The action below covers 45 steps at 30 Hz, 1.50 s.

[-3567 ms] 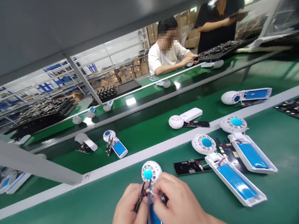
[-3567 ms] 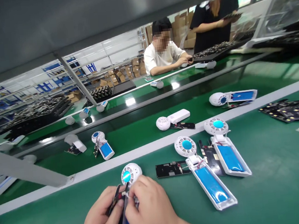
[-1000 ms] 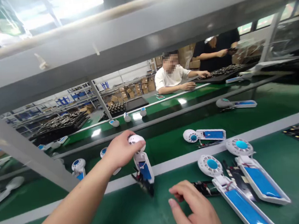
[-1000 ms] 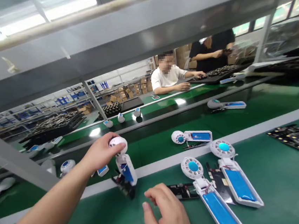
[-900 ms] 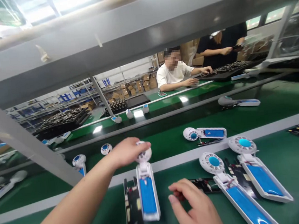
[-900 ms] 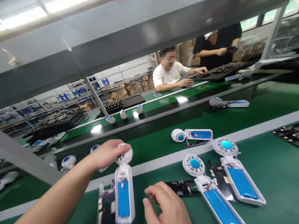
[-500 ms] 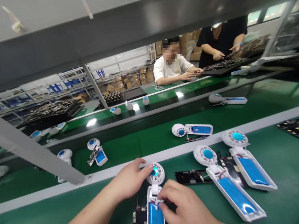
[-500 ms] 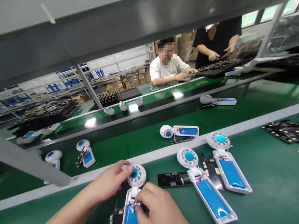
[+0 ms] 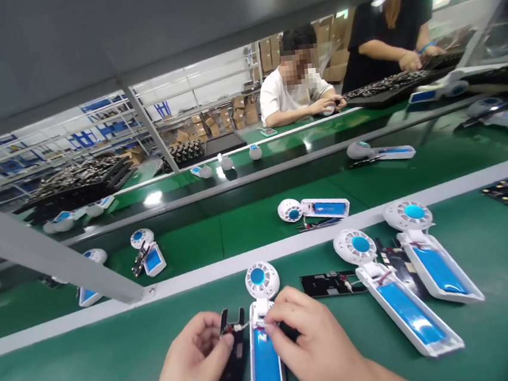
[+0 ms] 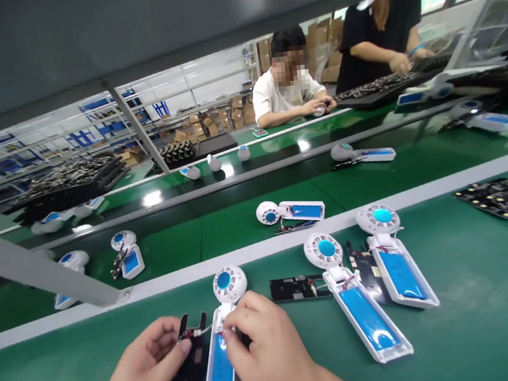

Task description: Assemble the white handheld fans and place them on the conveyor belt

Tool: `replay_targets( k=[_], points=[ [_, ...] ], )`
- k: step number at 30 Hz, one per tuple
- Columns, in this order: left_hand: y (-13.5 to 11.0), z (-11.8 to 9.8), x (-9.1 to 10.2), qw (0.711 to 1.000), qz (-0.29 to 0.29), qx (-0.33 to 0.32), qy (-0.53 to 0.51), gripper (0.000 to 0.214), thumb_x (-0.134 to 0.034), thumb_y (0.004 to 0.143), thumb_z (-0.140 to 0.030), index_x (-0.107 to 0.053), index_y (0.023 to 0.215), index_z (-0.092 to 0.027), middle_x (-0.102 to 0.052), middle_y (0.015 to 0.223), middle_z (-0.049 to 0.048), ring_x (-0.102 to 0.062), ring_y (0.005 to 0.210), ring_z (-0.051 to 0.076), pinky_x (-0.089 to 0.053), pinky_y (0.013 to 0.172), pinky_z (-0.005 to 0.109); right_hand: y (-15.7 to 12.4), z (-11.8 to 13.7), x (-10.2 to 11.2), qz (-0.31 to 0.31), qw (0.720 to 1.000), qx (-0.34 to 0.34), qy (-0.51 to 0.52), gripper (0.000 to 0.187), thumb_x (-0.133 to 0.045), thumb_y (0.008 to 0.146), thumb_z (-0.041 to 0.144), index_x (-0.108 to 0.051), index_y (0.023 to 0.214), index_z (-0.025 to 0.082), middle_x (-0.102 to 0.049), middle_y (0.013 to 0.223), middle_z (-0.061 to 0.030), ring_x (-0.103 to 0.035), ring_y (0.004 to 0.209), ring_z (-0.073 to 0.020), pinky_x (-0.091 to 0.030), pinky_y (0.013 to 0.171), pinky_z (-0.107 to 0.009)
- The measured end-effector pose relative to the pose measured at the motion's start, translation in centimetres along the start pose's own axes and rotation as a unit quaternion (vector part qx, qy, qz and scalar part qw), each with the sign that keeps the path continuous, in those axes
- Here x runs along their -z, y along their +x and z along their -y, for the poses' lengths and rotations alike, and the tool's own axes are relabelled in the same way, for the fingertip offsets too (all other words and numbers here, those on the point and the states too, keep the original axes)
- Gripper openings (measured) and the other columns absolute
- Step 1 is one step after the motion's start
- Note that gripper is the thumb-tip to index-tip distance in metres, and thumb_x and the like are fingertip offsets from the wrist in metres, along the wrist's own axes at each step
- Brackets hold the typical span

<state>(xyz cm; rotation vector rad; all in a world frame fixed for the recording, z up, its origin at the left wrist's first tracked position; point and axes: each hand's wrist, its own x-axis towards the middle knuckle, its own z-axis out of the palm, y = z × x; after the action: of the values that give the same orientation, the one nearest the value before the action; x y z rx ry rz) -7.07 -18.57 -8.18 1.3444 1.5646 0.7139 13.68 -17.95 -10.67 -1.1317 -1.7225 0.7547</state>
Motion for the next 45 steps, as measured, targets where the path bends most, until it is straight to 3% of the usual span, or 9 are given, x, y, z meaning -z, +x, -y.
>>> replay_targets(
  k=[3, 9, 15, 22, 30, 36, 39, 43, 45],
  points=[
    [-0.1, -1.4, -0.8, 0.992, -0.051, -0.103, 0.054, 0.021, -0.061, 0.087, -0.039, -0.067, 0.097, -0.021, -0.073, 0.088, 0.0034, -0.069, 0.078, 0.019, -0.055, 0.07, 0.027, 0.1, 0.0, -0.2, -0.016, 1.0, 0.005, -0.002, 0.019, -0.055, 0.085, 0.011, -0.068, 0.075, 0.021, -0.06, 0.077, -0.0007, -0.059, 0.071, -0.0151, -0.045, 0.063, -0.025],
    [0.4, -2.0, -2.6, 0.926, -0.065, -0.322, 0.186, 0.015, -0.063, 0.085, -0.019, -0.072, 0.096, -0.025, -0.072, 0.085, 0.0003, -0.069, 0.071, 0.013, -0.056, 0.064, 0.02, 0.0, 0.0, -0.5, -0.046, 0.996, 0.047, -0.055, 0.018, -0.05, 0.083, 0.011, -0.064, 0.075, 0.019, -0.059, 0.074, -0.0027, -0.055, 0.069, -0.0167, -0.042, 0.063, -0.028],
    [0.3, -2.0, -3.1, 0.881, -0.088, -0.398, 0.239, 0.015, -0.06, 0.087, -0.015, -0.069, 0.096, -0.022, -0.071, 0.085, 0.0019, -0.07, 0.073, 0.014, -0.058, 0.066, 0.019, -0.4, 0.3, -1.0, -0.097, 0.987, 0.074, -0.108, 0.018, -0.046, 0.079, 0.009, -0.049, 0.065, 0.019, -0.055, 0.069, -0.0021, -0.05, 0.064, -0.0159, -0.035, 0.059, -0.028],
    [-0.1, -1.8, -2.9, 0.817, -0.107, -0.481, 0.3, 0.022, -0.058, 0.086, -0.011, -0.069, 0.103, -0.02, -0.072, 0.091, 0.0061, -0.072, 0.076, 0.015, -0.06, 0.066, 0.02, -0.6, 0.4, -1.0, -0.081, 0.987, 0.063, -0.123, 0.019, -0.044, 0.081, 0.011, -0.046, 0.064, 0.02, -0.053, 0.067, -0.0021, -0.049, 0.064, -0.0162, -0.035, 0.06, -0.03],
    [0.5, -1.3, -2.4, 0.791, -0.082, -0.523, 0.307, 0.035, -0.06, 0.083, -0.008, -0.062, 0.116, -0.019, -0.076, 0.104, 0.0087, -0.073, 0.087, 0.018, -0.06, 0.077, 0.026, -0.5, 0.0, -0.8, -0.061, 0.979, 0.138, -0.137, 0.024, -0.039, 0.088, 0.01, -0.053, 0.07, 0.018, -0.055, 0.071, -0.0043, -0.048, 0.067, -0.0179, -0.039, 0.064, -0.032],
    [0.5, -1.8, -2.3, 0.807, -0.045, -0.518, 0.279, 0.038, -0.062, 0.082, -0.004, -0.063, 0.117, -0.019, -0.077, 0.099, 0.0093, -0.072, 0.078, 0.017, -0.059, 0.069, 0.025, -0.8, -0.3, -0.9, -0.053, 0.97, 0.173, -0.159, 0.029, -0.037, 0.09, 0.011, -0.055, 0.068, 0.017, -0.054, 0.069, -0.0047, -0.046, 0.066, -0.0184, -0.038, 0.063, -0.033],
    [0.5, -2.0, -2.3, 0.849, -0.022, -0.466, 0.25, 0.03, -0.061, 0.084, -0.009, -0.07, 0.11, -0.021, -0.077, 0.1, 0.0078, -0.073, 0.081, 0.017, -0.059, 0.072, 0.025, -0.6, -0.2, -0.8, -0.055, 0.973, 0.16, -0.156, 0.026, -0.04, 0.09, 0.01, -0.057, 0.071, 0.017, -0.056, 0.071, -0.0049, -0.049, 0.067, -0.0186, -0.039, 0.064, -0.033],
    [2.4, -2.7, 0.3, 0.959, -0.037, -0.203, 0.193, 0.019, -0.064, 0.085, -0.028, -0.076, 0.098, -0.021, -0.078, 0.087, 0.0052, -0.074, 0.075, 0.02, -0.059, 0.065, 0.026, -0.1, -0.1, -0.4, -0.09, 0.983, 0.101, -0.125, 0.012, -0.051, 0.087, 0.016, -0.061, 0.082, 0.017, -0.061, 0.079, -0.0061, -0.055, 0.073, -0.0211, -0.044, 0.068, -0.035],
    [4.7, -3.4, 3.5, 0.976, -0.07, -0.083, 0.189, 0.03, -0.064, 0.083, -0.035, -0.073, 0.105, -0.017, -0.078, 0.081, 0.0057, -0.073, 0.064, 0.022, -0.056, 0.052, 0.027, 0.0, -0.1, -0.2, -0.112, 0.984, 0.089, -0.108, 0.012, -0.054, 0.085, 0.019, -0.063, 0.093, 0.016, -0.062, 0.083, -0.0075, -0.057, 0.075, -0.0224, -0.047, 0.067, -0.036]
  ],
)
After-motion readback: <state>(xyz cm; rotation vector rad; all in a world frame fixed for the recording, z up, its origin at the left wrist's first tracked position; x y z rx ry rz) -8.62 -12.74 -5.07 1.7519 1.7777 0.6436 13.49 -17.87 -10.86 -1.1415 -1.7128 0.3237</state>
